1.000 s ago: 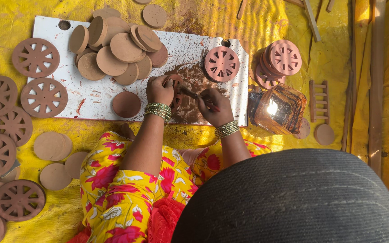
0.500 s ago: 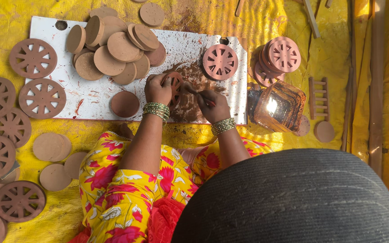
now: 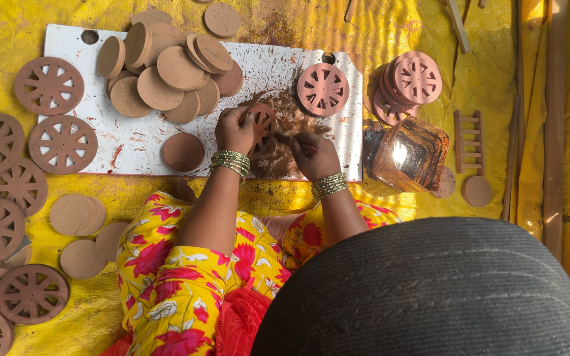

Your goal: The person sits on the ground with a board on their lap and uses a brush to apply brown paste to wooden wheel-shaped cutouts one at a time, coating each piece and setting finished ones in a stack beside the board. Plain round wooden discs and other cutouts wait in piles around the work area.

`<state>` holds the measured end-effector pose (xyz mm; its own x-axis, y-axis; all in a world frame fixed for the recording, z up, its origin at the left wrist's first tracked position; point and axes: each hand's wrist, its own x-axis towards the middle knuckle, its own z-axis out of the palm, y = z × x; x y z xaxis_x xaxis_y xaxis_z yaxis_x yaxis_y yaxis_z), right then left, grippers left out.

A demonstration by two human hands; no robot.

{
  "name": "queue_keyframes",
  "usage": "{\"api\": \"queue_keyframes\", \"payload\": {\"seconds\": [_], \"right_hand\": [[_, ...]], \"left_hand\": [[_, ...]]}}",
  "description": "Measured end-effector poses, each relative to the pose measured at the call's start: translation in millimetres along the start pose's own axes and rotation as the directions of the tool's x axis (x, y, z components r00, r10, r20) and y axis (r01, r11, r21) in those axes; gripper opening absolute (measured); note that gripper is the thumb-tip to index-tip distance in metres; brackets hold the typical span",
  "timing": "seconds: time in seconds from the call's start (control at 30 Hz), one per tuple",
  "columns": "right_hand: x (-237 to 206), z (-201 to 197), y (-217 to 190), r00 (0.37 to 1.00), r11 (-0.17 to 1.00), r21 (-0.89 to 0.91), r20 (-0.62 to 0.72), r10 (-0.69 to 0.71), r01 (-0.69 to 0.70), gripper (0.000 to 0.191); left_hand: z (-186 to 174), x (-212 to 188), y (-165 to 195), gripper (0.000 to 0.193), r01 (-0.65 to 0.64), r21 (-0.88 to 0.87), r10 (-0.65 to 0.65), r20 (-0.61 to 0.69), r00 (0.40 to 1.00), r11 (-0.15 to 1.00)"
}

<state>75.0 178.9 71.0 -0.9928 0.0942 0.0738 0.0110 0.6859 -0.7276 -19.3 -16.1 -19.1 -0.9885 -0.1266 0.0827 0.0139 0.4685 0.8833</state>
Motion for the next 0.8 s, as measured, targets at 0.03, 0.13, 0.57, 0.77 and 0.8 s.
{"api": "queue_keyframes", "payload": {"seconds": [0.03,0.13,0.57,0.77,0.8], "right_hand": [[-1,6,-2,0.998,1.000,0.019,-0.061,-0.005,0.006,0.017],[-3,30,-12,0.991,0.991,-0.017,-0.002,0.133,-0.133,0.017],[-21,31,-18,0.996,0.993,0.079,0.017,-0.086,0.084,0.011],[-17,48,-22,0.981,0.982,-0.047,-0.063,-0.185,0.182,0.022],[-25,55,-31,0.966,0.966,-0.028,-0.014,-0.259,0.258,0.030]], "left_hand": [[4,2,-7,0.019,0.054,-0.108,-0.053,0.017,0.998,0.993],[16,10,-28,0.025,0.184,-0.444,-0.165,0.082,0.983,0.877],[8,15,-36,0.021,0.285,-0.350,-0.292,0.032,0.956,0.893],[14,15,-39,0.027,0.459,-0.605,-0.419,0.219,0.881,0.650],[16,17,-42,0.029,0.475,-0.696,-0.419,0.267,0.868,0.539]]}}
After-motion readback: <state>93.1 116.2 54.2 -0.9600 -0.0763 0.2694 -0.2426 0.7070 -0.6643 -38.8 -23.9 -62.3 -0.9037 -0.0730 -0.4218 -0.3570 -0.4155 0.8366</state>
